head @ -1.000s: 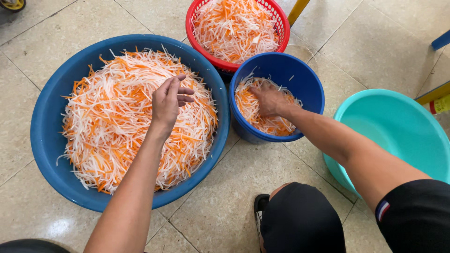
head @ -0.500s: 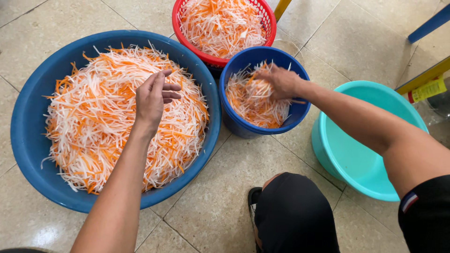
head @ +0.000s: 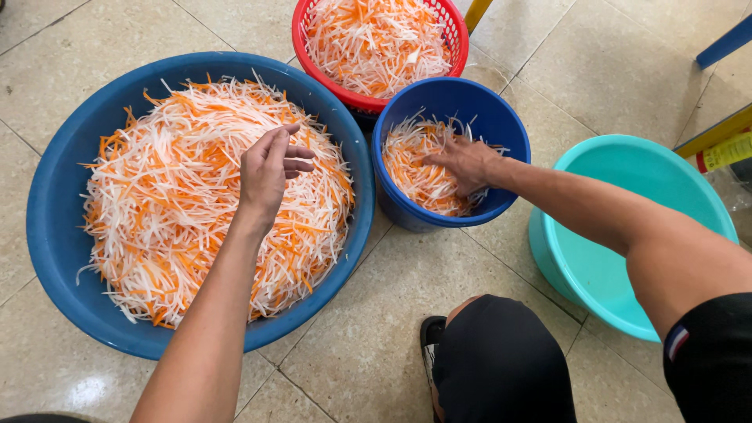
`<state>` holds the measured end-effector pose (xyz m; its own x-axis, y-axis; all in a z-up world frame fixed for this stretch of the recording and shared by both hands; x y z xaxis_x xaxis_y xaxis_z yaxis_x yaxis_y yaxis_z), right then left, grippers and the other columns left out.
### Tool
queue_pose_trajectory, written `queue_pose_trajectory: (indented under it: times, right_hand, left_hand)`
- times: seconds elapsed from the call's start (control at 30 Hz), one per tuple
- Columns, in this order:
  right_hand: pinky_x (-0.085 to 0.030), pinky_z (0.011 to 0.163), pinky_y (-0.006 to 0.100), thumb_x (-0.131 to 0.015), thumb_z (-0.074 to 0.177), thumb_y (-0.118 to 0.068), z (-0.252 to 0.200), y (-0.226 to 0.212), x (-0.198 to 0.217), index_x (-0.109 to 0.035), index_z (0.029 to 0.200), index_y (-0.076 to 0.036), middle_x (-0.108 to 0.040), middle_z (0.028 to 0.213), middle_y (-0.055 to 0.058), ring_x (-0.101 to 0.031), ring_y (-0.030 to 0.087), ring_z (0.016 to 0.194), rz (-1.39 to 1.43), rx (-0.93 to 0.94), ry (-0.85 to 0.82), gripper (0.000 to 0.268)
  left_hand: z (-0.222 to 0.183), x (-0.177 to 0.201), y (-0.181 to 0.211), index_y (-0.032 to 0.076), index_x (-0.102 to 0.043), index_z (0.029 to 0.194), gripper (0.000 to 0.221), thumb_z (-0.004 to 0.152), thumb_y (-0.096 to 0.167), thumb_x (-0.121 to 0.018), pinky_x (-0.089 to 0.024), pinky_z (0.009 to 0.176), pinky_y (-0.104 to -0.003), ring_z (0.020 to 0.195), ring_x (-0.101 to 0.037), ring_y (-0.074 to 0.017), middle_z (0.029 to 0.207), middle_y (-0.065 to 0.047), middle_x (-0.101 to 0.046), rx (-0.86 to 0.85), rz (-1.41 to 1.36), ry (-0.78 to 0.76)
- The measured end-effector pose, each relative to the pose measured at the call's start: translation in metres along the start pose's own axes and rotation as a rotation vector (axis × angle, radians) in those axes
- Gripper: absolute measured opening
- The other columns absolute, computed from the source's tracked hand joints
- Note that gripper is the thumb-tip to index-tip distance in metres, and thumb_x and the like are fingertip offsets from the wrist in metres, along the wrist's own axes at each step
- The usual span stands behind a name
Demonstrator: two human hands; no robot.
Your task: The person sorts shredded carrots and radishes between several plastic basins and baskets, including pouring water from a bucket to rinse the remaining shreds.
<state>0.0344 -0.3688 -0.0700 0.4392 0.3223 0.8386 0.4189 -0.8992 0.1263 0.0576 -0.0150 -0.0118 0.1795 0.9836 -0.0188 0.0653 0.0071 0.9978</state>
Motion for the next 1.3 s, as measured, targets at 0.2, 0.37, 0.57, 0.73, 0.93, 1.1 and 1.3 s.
queue_pose_trajectory:
  times: [0.2,0.37,0.57,0.73,0.93,1.1,1.3]
  right_hand:
    - [-0.056,0.096,0.052,-0.091,0.061,-0.035,0.005,0.007,0.003,-0.041,0.15,-0.043,-0.042,0.145,0.022,-0.055,0.043,0.127,0.051,-0.027,0.08,0.103]
    - [-0.055,0.09,0.051,-0.095,0.052,-0.037,-0.001,0.028,0.021,-0.049,0.145,-0.033,-0.053,0.127,0.019,-0.062,0.04,0.114,0.225,-0.111,0.181,0.105]
    - [-0.053,0.091,0.052,-0.091,0.06,-0.041,-0.018,0.039,0.048,-0.055,0.142,-0.027,-0.057,0.119,0.02,-0.063,0.042,0.108,0.372,-0.104,0.328,0.091]
    - [-0.051,0.098,0.048,-0.092,0.056,-0.034,-0.025,0.05,0.066,-0.053,0.143,-0.011,-0.06,0.122,0.024,-0.062,0.042,0.113,0.44,0.014,0.469,0.098]
    - [-0.05,0.102,0.044,-0.091,0.059,-0.028,-0.045,0.052,0.091,-0.058,0.139,-0.011,-0.067,0.126,0.021,-0.064,0.035,0.119,0.543,-0.02,0.45,0.088]
    - [-0.052,0.101,0.039,-0.088,0.062,-0.024,-0.06,0.046,0.105,-0.057,0.14,-0.013,-0.074,0.119,0.013,-0.069,0.026,0.113,0.666,-0.033,0.389,0.085]
    - [-0.053,0.099,0.037,-0.084,0.063,-0.018,-0.071,0.044,0.126,-0.055,0.143,-0.016,-0.074,0.118,0.009,-0.069,0.021,0.11,0.732,-0.073,0.355,0.086]
  left_hand:
    - [-0.001,0.003,0.001,0.007,-0.063,0.136,0.048,0.106,0.04,-0.044,-0.053,0.072,-0.026,0.08,-0.074,-0.0123,0.094,-0.007,-0.077,0.012,0.003,0.019]
    - [-0.004,0.01,0.003,0.007,-0.063,0.136,0.048,0.106,0.041,-0.045,-0.054,0.073,-0.026,0.08,-0.074,-0.0124,0.096,-0.007,-0.077,0.005,0.018,0.022]
    - [-0.004,0.009,0.005,0.008,-0.063,0.136,0.048,0.106,0.04,-0.044,-0.054,0.072,-0.027,0.079,-0.074,-0.0129,0.096,-0.008,-0.077,0.006,-0.007,0.022]
    - [-0.005,0.011,0.007,0.009,-0.062,0.136,0.047,0.106,0.039,-0.043,-0.054,0.072,-0.027,0.079,-0.074,-0.0131,0.096,-0.008,-0.077,-0.001,-0.017,0.02]
    - [-0.006,0.016,0.01,0.009,-0.063,0.136,0.047,0.106,0.039,-0.042,-0.054,0.073,-0.027,0.08,-0.074,-0.0128,0.097,-0.008,-0.077,-0.007,-0.016,0.033]
    - [-0.004,0.021,0.01,0.009,-0.062,0.136,0.046,0.107,0.038,-0.042,-0.054,0.074,-0.027,0.081,-0.074,-0.0124,0.097,-0.008,-0.077,-0.013,-0.034,0.042]
    - [-0.004,0.029,0.012,0.008,-0.062,0.136,0.046,0.107,0.037,-0.041,-0.054,0.071,-0.026,0.079,-0.073,-0.013,0.097,-0.007,-0.076,-0.003,-0.053,0.062]
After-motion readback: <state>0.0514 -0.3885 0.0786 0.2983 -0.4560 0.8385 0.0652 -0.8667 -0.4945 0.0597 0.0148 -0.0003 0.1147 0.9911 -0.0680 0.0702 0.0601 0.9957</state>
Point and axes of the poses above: each hand's wrist, its own z-axis towards the middle knuckle, its own x-axis out of the back of the hand, y = z × x, the point moved 6 cm from there along z, towards the middle knuckle
